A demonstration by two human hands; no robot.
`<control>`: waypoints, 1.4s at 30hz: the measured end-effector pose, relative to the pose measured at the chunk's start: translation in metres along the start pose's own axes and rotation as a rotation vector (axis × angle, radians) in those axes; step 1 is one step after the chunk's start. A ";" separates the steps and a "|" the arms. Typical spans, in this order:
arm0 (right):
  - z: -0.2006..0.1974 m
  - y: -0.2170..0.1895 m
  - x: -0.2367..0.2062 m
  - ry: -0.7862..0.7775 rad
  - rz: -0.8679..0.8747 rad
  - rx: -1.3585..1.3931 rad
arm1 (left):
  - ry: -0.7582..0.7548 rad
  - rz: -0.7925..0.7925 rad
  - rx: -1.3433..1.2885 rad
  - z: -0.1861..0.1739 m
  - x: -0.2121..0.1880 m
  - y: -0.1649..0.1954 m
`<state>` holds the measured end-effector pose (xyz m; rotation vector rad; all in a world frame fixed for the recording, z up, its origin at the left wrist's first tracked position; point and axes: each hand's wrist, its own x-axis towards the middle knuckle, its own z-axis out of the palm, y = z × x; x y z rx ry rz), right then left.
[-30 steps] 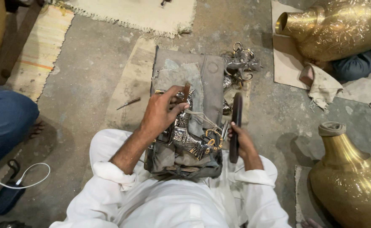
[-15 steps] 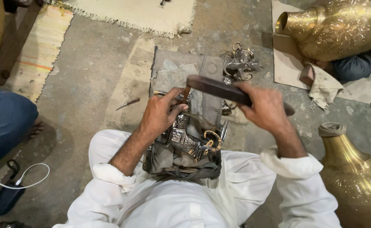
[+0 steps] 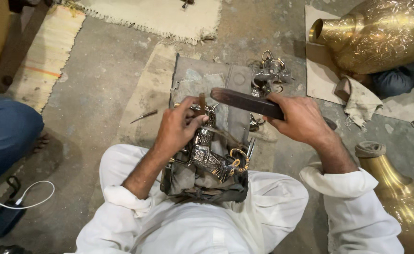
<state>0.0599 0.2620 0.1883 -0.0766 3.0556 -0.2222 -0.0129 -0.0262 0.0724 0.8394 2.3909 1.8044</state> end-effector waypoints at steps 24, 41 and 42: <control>-0.019 -0.023 0.040 0.064 -0.013 -0.028 | -0.053 -0.012 0.032 0.001 0.002 -0.015; -0.005 -0.008 0.041 0.069 -0.088 -0.056 | -0.080 -0.080 0.036 0.001 0.004 -0.016; -0.005 -0.009 0.041 0.067 -0.066 -0.088 | -0.084 -0.070 0.047 0.000 0.005 -0.016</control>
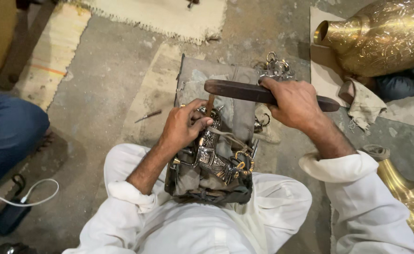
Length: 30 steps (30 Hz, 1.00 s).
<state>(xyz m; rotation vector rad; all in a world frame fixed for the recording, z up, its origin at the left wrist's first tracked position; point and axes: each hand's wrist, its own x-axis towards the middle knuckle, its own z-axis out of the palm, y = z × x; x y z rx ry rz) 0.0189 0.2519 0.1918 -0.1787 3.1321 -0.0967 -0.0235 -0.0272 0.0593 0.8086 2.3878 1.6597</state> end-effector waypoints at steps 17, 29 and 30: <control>0.008 0.011 -0.010 -0.015 0.147 0.098 | 0.034 0.123 0.012 0.001 0.000 -0.004; -0.003 -0.001 -0.004 -0.285 0.059 0.224 | 0.328 -0.238 -0.269 0.022 -0.038 0.016; -0.004 -0.006 -0.001 -0.270 0.028 0.223 | 0.348 -0.242 -0.243 0.023 -0.040 0.018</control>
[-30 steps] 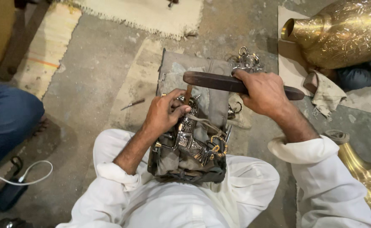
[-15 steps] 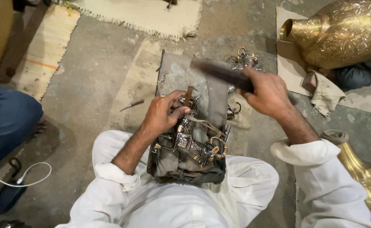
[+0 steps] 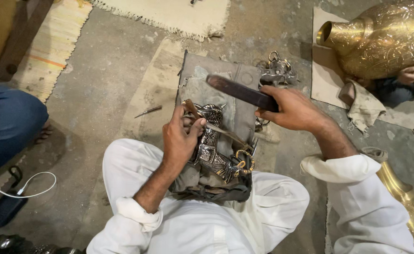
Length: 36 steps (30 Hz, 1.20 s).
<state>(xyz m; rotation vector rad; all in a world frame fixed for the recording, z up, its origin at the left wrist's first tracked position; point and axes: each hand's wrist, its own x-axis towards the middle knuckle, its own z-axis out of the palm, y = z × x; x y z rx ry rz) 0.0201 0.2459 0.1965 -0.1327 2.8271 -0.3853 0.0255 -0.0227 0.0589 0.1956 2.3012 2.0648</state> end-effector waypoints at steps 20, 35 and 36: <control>-0.040 -0.082 0.048 0.164 -0.372 -0.747 | 0.127 0.199 0.149 0.008 -0.010 0.002; -0.046 -0.071 0.056 0.156 -0.244 -0.606 | 0.118 0.255 0.160 0.005 -0.007 0.004; -0.043 -0.072 0.057 0.122 -0.249 -0.683 | 0.120 0.225 0.160 0.005 -0.006 0.003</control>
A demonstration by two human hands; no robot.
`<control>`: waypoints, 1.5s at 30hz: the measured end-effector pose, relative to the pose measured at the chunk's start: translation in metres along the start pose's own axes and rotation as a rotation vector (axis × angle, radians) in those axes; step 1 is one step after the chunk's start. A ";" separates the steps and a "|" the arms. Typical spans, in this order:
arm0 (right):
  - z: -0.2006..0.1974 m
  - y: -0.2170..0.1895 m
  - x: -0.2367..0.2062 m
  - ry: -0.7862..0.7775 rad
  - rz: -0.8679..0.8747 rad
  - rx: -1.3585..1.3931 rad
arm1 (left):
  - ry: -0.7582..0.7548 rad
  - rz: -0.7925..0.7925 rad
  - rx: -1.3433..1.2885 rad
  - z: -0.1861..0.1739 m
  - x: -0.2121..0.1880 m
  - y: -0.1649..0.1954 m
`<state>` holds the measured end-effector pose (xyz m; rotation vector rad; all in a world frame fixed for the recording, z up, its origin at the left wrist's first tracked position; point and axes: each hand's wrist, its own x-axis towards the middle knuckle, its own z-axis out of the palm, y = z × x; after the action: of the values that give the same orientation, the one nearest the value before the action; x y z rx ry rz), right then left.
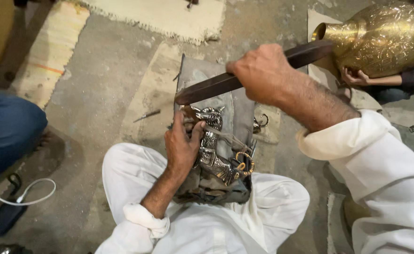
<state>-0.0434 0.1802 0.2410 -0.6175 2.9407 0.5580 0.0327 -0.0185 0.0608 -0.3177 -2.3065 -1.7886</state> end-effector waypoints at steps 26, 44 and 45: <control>0.007 -0.006 -0.006 0.064 0.052 0.147 | -0.023 0.093 -0.008 0.000 -0.002 -0.005; 0.022 -0.005 -0.021 0.091 0.007 0.136 | -0.066 -0.100 -0.012 -0.005 -0.002 0.004; 0.022 -0.005 -0.023 0.155 0.019 0.197 | -0.062 -0.045 -0.015 -0.004 -0.002 0.004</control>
<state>-0.0203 0.1922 0.2222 -0.6367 3.0965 0.2264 0.0357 -0.0216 0.0646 -0.3305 -2.3613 -1.8430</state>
